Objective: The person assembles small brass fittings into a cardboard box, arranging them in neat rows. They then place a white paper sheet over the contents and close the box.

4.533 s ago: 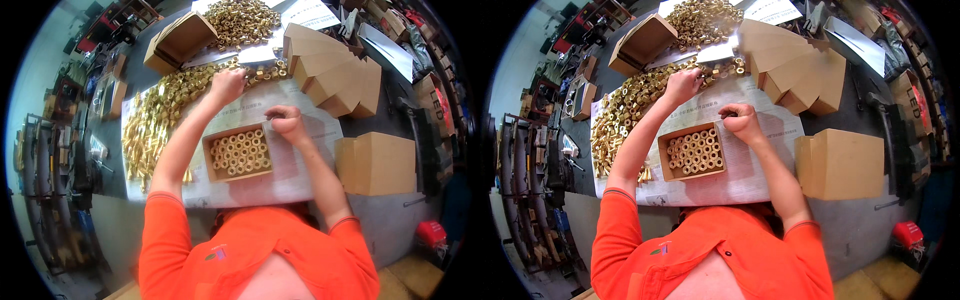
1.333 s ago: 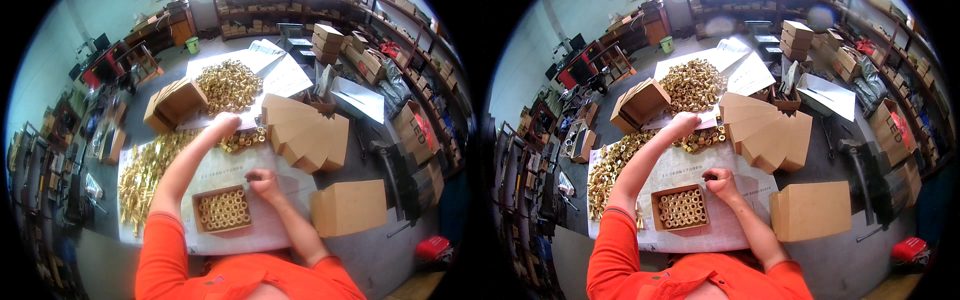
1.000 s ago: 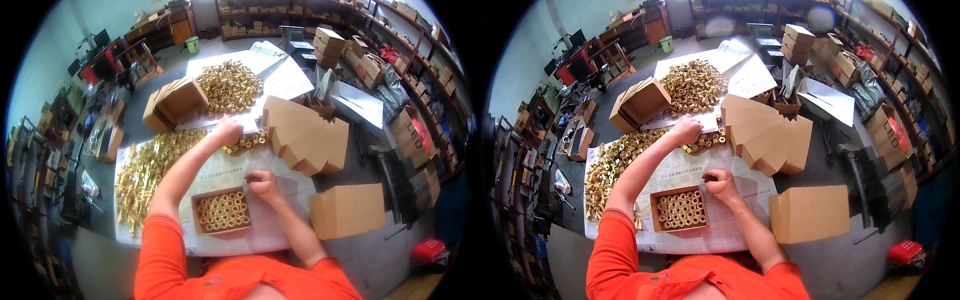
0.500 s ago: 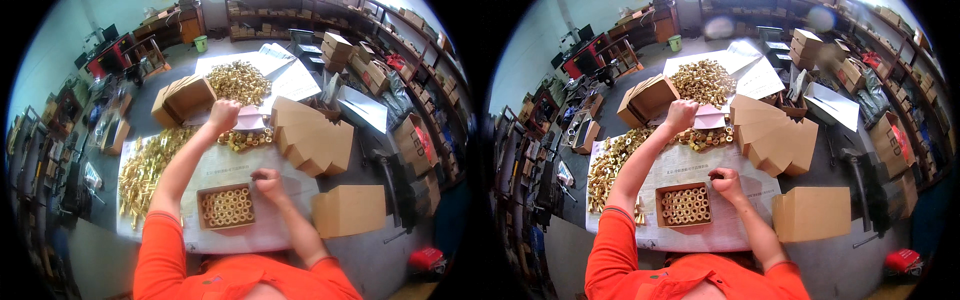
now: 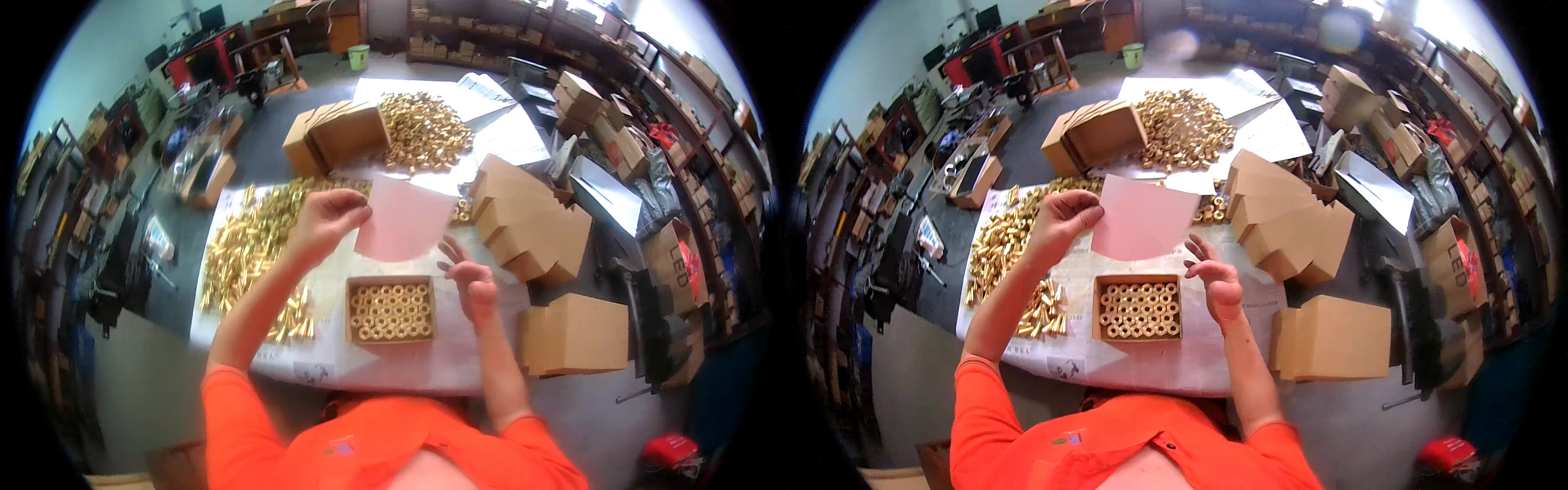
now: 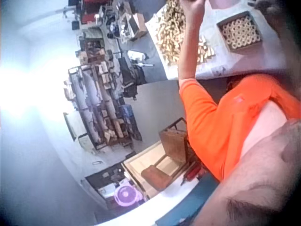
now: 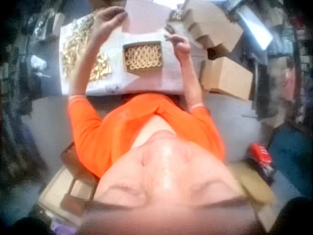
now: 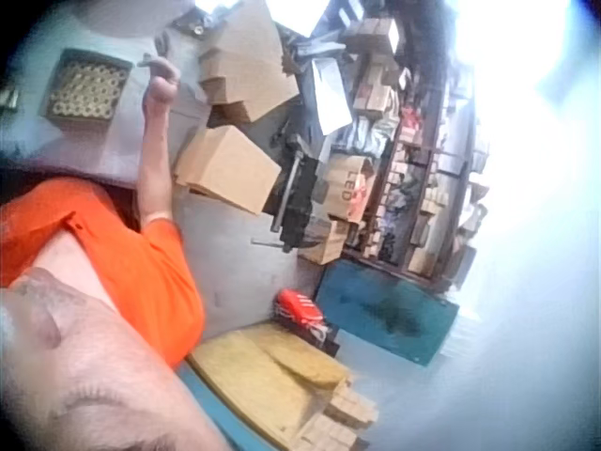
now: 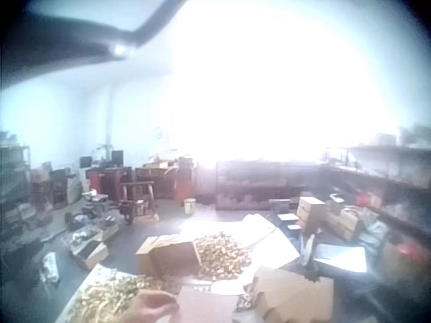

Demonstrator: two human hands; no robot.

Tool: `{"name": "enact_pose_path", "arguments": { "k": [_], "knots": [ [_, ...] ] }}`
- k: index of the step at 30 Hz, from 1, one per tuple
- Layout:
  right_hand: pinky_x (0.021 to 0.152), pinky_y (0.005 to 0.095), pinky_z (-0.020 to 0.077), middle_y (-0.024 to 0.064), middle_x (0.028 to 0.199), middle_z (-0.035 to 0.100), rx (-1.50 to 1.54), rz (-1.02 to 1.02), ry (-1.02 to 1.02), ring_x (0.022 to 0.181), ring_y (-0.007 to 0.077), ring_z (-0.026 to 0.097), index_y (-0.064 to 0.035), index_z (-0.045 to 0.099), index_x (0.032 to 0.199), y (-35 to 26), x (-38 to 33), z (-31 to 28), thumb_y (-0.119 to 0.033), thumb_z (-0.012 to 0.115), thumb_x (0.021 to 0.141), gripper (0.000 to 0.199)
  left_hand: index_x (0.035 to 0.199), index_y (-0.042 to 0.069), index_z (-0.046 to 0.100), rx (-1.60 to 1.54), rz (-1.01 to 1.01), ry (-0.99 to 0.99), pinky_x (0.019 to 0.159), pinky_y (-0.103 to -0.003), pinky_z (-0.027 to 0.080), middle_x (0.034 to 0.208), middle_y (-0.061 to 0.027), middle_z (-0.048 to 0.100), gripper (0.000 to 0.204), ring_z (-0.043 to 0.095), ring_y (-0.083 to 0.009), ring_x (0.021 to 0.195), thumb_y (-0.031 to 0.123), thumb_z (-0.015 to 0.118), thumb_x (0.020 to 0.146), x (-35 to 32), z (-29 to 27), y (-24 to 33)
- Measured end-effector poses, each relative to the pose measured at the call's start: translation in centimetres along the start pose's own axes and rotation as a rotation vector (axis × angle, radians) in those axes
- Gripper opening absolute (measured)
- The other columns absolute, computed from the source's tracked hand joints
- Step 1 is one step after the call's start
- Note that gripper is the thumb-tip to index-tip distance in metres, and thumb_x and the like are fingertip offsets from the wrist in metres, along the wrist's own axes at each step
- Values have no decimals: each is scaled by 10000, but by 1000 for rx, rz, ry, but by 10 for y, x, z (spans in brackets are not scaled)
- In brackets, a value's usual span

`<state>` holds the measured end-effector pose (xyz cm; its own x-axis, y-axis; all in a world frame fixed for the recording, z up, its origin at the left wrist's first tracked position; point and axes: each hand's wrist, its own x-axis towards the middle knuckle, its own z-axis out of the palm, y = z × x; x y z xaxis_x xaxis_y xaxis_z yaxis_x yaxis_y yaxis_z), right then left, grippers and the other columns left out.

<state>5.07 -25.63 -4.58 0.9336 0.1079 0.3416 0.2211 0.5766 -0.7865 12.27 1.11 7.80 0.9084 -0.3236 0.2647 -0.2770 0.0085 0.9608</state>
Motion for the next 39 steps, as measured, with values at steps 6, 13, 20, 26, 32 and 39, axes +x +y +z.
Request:
{"name": "enact_pose_path", "arguments": {
  "k": [6, 13, 20, 26, 32, 39],
  "knots": [
    [896, 407, 456, 202, 1170, 575, -15, 222, 20, 1060, 288, 574, 77, 647, 949, -4, -19, 19, -121, 510, 632, 398, 926, -54, 661, -4, -169, 82, 675, -242, 486, 811, -63, 668, 159, 597, -108, 732, 75, 645, 834, -52, -11, -45],
    [833, 374, 510, 179, 1031, 632, -314, 446, 85, 941, 251, 616, 114, 608, 1051, -21, -26, 29, -43, 425, 619, 495, 1035, -49, 613, 77, -208, 104, 629, -252, 498, 799, -95, 673, 236, 631, -130, 713, 37, 629, 816, -80, -12, -66],
    [790, 320, 513, 157, 938, 649, -254, 278, 141, 825, 193, 621, 102, 637, 1011, -49, -4, 65, 24, 399, 599, 483, 1189, 6, 536, 76, -61, 129, 585, -247, 508, 771, -90, 671, 395, 632, -131, 673, 12, 635, 807, -74, -14, -31],
    [712, 290, 504, 136, 889, 654, -540, 574, 46, 788, 178, 606, 104, 665, 927, -31, -16, 46, 54, 404, 578, 439, 955, -12, 632, 384, -50, 4, 494, -203, 397, 657, -13, 607, 159, 521, -42, 570, -47, 602, 802, -102, -10, -64],
    [642, 248, 453, 96, 797, 637, -1125, 478, -100, 699, 151, 561, 36, 685, 911, -33, -21, 60, -31, 477, 628, 358, 900, 46, 651, 826, 116, -172, 588, -374, 496, 710, -164, 637, 164, 626, -293, 624, 58, 607, 742, -118, -4, -73],
    [684, 365, 480, 159, 849, 599, -1515, 220, -231, 764, 314, 582, -1, 677, 895, -24, -34, 67, -134, 568, 601, 341, 876, 67, 643, 1048, 185, -233, 577, -407, 484, 725, -125, 630, 140, 622, -305, 643, 88, 596, 745, -120, 8, -73]
  ]
}}
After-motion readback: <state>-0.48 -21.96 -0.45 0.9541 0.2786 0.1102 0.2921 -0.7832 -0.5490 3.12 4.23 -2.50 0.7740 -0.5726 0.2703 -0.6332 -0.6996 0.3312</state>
